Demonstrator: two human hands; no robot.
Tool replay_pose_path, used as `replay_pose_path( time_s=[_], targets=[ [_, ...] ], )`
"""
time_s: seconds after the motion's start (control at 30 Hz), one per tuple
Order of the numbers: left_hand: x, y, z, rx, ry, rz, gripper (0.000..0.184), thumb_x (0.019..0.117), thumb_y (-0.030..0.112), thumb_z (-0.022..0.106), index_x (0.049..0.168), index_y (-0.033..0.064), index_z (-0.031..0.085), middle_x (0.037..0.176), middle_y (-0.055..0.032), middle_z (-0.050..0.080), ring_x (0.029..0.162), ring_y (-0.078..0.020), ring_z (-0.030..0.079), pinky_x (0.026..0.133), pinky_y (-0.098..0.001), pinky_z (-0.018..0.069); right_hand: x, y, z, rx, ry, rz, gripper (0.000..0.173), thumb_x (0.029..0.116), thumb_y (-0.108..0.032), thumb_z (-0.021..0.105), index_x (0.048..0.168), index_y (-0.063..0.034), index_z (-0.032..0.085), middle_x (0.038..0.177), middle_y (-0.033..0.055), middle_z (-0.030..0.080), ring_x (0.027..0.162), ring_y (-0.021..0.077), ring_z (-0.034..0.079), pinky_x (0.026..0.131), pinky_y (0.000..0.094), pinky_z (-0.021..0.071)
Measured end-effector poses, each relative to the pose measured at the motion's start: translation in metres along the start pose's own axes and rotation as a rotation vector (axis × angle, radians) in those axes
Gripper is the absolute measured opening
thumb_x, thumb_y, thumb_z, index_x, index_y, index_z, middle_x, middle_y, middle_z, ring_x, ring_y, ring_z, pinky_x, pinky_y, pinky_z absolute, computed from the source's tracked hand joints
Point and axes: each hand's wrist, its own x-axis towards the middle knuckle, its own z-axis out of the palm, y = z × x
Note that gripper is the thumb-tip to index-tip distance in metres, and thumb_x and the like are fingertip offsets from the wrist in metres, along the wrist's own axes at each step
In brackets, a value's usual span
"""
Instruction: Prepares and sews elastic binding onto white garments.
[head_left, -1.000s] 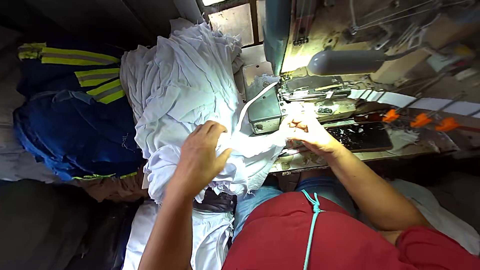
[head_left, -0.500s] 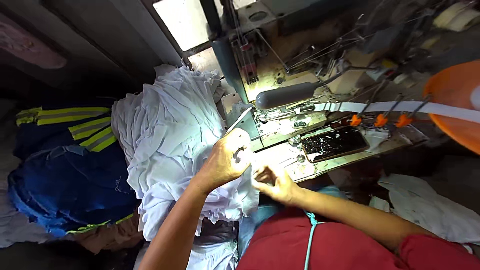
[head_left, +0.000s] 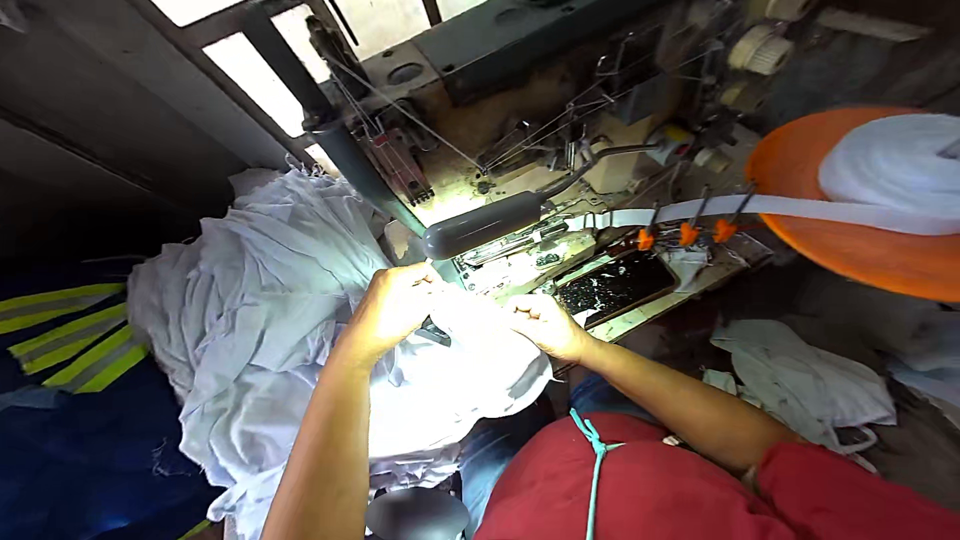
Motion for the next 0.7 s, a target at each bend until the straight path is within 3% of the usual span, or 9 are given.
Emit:
replay_pose_path(
  time_s=[0.07,0.17,0.23,0.37,0.47,0.53,0.6,0.7],
  targets=[
    [0.006,0.006,0.001,-0.025,-0.044,0.011,0.01,0.0897,0.001,0.067,0.08,0.0043,0.067,0.063,0.0001,0.056,0.054,-0.0044,0.05,0.052,-0.0236,0.0427,0.002,0.0,0.004,-0.089,0.059,-0.031,0.017,0.0986,-0.009,0.057,0.093,0.0029,0.068,0.078,-0.0014,0.063,0.071,-0.0031,0.056,0.069,0.0163,0.0476],
    [0.011,0.011,0.002,-0.002,-0.101,-0.067,0.018,0.0966,0.001,0.062,0.079,0.0031,0.066,0.063,-0.0027,0.054,0.053,-0.0084,0.05,0.052,-0.0273,0.0428,0.0,0.001,0.019,-0.049,0.137,-0.139,0.025,0.0934,-0.002,0.055,0.114,0.009,0.062,0.086,0.0027,0.068,0.072,-0.0012,0.062,0.07,0.0169,0.053],
    [0.012,0.01,0.003,0.083,-0.104,-0.087,0.018,0.0963,0.002,0.063,0.078,0.0023,0.066,0.066,-0.0065,0.056,0.06,-0.0166,0.054,0.058,-0.038,0.0453,0.0,0.005,0.022,-0.09,0.176,-0.284,0.029,0.091,0.001,0.051,0.115,0.0139,0.06,0.08,0.005,0.065,0.067,0.0001,0.057,0.064,0.0168,0.0497],
    [0.01,0.006,0.008,0.255,0.004,-0.061,0.014,0.0931,0.008,0.067,0.082,-0.0004,0.065,0.069,-0.0156,0.059,0.069,-0.035,0.062,0.063,-0.0578,0.0468,0.005,0.002,0.013,-0.286,0.115,-0.364,0.026,0.0963,-0.003,0.051,0.111,0.0087,0.069,0.075,0.0099,0.064,0.065,0.0102,0.056,0.064,0.0235,0.048],
    [0.008,-0.002,0.023,0.209,0.138,0.076,0.016,0.0924,0.014,0.061,0.088,0.0004,0.068,0.073,-0.0128,0.063,0.067,-0.0296,0.062,0.062,-0.0536,0.0487,0.012,-0.004,0.013,-0.315,0.018,-0.314,0.027,0.0981,-0.01,0.056,0.116,0.0059,0.069,0.082,0.0114,0.066,0.069,0.0124,0.058,0.066,0.0257,0.0492],
    [0.007,-0.001,0.032,0.184,0.205,0.138,0.023,0.0938,0.02,0.057,0.086,0.0022,0.068,0.072,-0.0095,0.063,0.065,-0.0236,0.061,0.06,-0.0474,0.049,0.016,-0.008,0.015,-0.286,0.001,-0.297,0.027,0.0973,-0.01,0.056,0.115,0.0064,0.067,0.077,0.0083,0.062,0.065,0.0089,0.053,0.062,0.0227,0.0454],
    [0.004,-0.001,0.037,0.17,0.251,0.15,0.023,0.0949,0.018,0.056,0.085,0.0012,0.069,0.073,-0.0105,0.064,0.066,-0.0238,0.062,0.062,-0.046,0.0496,0.014,-0.01,0.012,-0.273,0.007,-0.262,0.028,0.098,-0.009,0.054,0.118,0.0056,0.068,0.076,0.0058,0.06,0.064,0.0059,0.05,0.061,0.0203,0.0433],
    [-0.001,-0.009,0.038,0.136,0.298,0.13,0.017,0.0926,0.01,0.059,0.09,-0.0012,0.071,0.082,-0.0136,0.067,0.073,-0.0264,0.066,0.067,-0.0483,0.0522,0.007,-0.006,0.0,-0.29,0.065,-0.18,0.024,0.0979,-0.009,0.054,0.111,0.0035,0.07,0.077,0.004,0.062,0.066,0.004,0.052,0.064,0.0201,0.0462]
  ],
)
